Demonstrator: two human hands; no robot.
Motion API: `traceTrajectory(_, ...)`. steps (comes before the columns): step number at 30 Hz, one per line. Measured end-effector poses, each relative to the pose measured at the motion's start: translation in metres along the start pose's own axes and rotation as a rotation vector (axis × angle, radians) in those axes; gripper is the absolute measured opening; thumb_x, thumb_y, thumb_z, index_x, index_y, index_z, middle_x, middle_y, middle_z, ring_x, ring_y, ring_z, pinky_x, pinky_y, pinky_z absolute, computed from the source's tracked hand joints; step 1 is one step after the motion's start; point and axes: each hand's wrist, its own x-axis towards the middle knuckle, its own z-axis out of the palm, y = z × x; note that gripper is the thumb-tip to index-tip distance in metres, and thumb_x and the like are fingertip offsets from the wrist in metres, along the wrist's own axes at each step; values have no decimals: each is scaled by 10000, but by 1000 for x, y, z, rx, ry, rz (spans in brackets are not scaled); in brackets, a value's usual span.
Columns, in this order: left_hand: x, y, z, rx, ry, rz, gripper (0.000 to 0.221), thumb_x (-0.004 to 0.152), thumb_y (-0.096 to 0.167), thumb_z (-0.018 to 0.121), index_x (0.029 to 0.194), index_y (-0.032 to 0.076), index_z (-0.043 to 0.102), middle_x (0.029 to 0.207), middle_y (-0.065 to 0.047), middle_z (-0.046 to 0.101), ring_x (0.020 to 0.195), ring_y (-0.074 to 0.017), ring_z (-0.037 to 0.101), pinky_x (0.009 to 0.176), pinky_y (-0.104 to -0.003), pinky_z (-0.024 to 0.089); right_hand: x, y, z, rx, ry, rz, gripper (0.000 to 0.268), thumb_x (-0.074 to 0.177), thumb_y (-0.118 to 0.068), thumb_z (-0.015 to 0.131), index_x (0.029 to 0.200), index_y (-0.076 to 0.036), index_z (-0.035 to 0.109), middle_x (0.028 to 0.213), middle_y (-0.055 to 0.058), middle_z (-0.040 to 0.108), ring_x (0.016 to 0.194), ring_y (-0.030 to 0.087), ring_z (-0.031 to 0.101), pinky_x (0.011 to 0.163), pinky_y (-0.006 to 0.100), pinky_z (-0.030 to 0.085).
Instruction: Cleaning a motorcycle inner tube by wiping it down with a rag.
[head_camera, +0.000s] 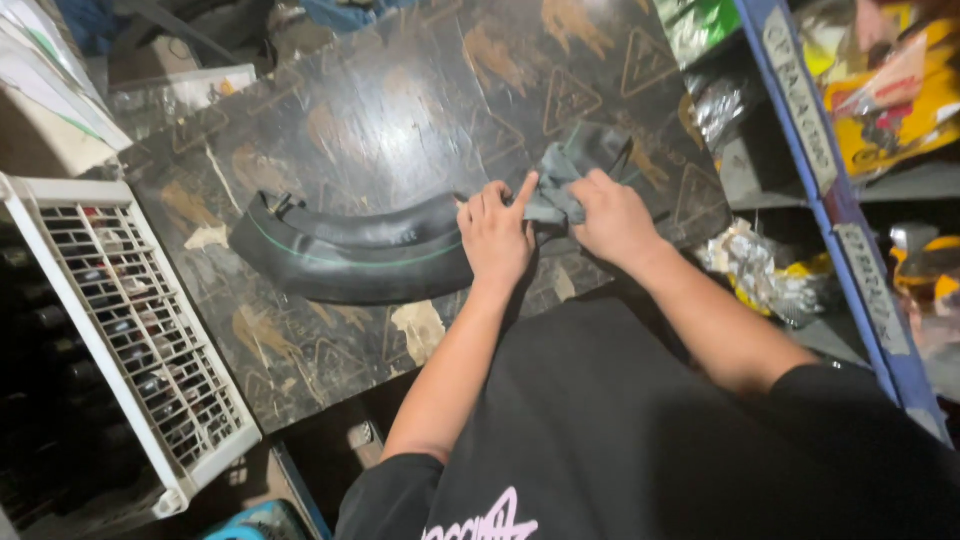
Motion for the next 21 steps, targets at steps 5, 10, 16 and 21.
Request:
traceTrajectory(5, -2, 1, 1, -30, 54, -25, 537, 840, 274, 723, 1362, 329, 610, 1095, -28, 499, 1004, -283, 558, 967, -428, 363, 6, -8, -24, -83, -12, -149, 530, 769, -359, 663, 1266, -175, 650, 1060, 83, 546, 816, 393, 713, 613, 497, 583)
traceTrajectory(10, -1, -2, 0, 0, 53, 19, 613, 781, 343, 729, 1378, 368, 598, 1079, -15, 482, 1015, -278, 536, 981, -428, 364, 14, 14, -29, 22, -171, -147, 606, 654, -116, 766, 1252, -180, 695, 1137, 169, 549, 754, 475, 704, 664, 559, 590)
traceTrajectory(16, 2, 7, -19, -73, 115, -20, 455, 906, 358, 710, 1354, 302, 655, 1139, -42, 562, 970, -254, 536, 945, -407, 387, 24, 39, -13, 32, 246, 52, 198, 801, -27, 885, 936, -99, 759, 985, 68, 622, 751, 207, 623, 650, 336, 541)
traceTrajectory(21, 3, 5, -19, -41, 142, 21, 353, 810, 354, 690, 1155, 286, 728, 1045, -38, 505, 950, -294, 553, 935, -420, 353, -11, -1, 2, 12, 83, -163, 276, 656, -258, 769, 929, -251, 723, 942, -20, 612, 750, 294, 707, 664, 430, 580)
